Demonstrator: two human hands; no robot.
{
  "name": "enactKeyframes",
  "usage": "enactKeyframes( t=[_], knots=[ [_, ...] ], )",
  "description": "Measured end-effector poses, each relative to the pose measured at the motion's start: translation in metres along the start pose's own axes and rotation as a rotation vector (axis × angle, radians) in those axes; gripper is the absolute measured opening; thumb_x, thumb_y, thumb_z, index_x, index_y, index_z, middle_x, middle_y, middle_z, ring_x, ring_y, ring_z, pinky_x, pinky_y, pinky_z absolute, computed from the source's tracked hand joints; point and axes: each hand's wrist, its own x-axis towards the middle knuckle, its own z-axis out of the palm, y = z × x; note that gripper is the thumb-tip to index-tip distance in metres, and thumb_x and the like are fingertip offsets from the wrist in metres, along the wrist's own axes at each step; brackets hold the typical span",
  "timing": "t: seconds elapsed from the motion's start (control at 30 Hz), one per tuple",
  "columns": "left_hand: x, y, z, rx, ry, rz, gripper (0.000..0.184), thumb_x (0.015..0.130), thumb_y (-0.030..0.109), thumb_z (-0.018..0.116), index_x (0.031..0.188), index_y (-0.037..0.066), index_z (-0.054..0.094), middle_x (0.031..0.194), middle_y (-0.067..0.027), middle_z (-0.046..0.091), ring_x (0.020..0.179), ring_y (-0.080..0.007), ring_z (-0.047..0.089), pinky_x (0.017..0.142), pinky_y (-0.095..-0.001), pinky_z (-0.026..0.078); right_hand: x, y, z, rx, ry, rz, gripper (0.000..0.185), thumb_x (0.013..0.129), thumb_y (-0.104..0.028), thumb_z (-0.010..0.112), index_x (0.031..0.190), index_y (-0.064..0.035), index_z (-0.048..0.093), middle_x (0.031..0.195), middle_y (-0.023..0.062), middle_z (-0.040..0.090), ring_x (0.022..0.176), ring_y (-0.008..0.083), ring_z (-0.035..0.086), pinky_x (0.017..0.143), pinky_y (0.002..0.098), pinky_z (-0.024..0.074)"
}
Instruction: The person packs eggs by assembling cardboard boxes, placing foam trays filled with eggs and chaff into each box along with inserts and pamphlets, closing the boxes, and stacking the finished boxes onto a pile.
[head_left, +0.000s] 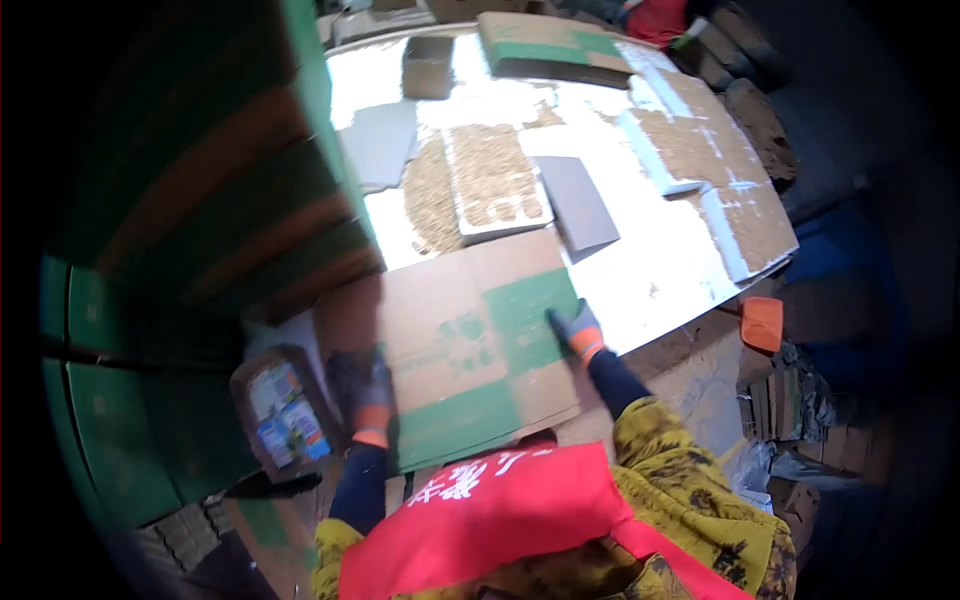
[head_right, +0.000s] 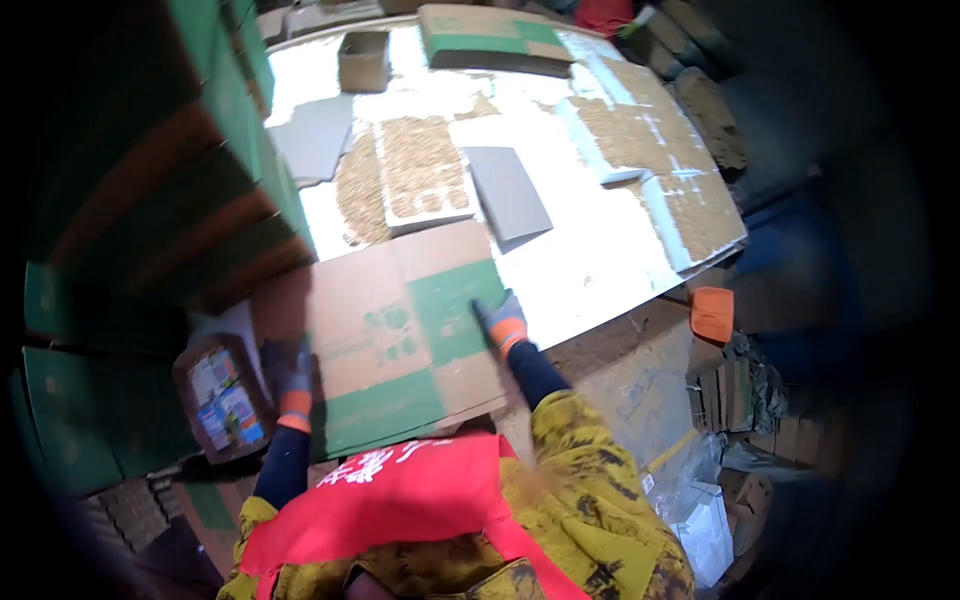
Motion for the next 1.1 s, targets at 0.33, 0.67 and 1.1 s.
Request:
enactKeyframes(
  t=[0.33, 0.67, 1.1],
  knots=[
    [0.010, 0.032, -0.073, 0.247, 0.724, -0.002, 0.072, 0.090, 0.036, 0.054, 0.142, -0.002, 0.022, 0.145, -0.0229, 0.026, 0.131, -0.0374, 0.029, 0.108, -0.0436, 0.024, 0.034, -0.029, -0.136, 1.106, -0.109, -0.083, 0.029, 0.086, -0.014, 0.066, 0.108, 0.0024, 0.057, 0.096, 0.0053, 0.062, 0.084, 0.0103, 0.056, 0.076, 0.0225, 0.0465],
    [-0.040, 0.213, -0.280, 0.032, 0.019, 0.529, 0.028, 0.083, 0.014, 0.060, 0.109, 0.004, 0.064, 0.100, -0.0099, 0.065, 0.091, -0.0279, 0.061, 0.083, -0.0323, 0.046, 0.086, -0.033, -0.191, 0.844, 0.121, -0.474, 0.043, 0.086, -0.009, 0.062, 0.125, 0.0014, 0.047, 0.123, 0.0124, 0.053, 0.113, 0.0193, 0.049, 0.097, 0.0302, 0.0397],
    [-0.001, 0.207, -0.301, -0.293, -0.768, 0.316, 0.023, 0.083, 0.014, 0.064, 0.099, -0.003, 0.066, 0.088, -0.0033, 0.068, 0.082, -0.0066, 0.056, 0.076, -0.0233, 0.046, -0.065, -0.194, -0.259, -0.045, 0.091, -1.388, 0.062, 0.075, -0.049, 0.062, 0.129, -0.0202, 0.049, 0.140, 0.0146, 0.036, 0.134, 0.0356, 0.025, 0.109, 0.0554, 0.0148]
  ],
)
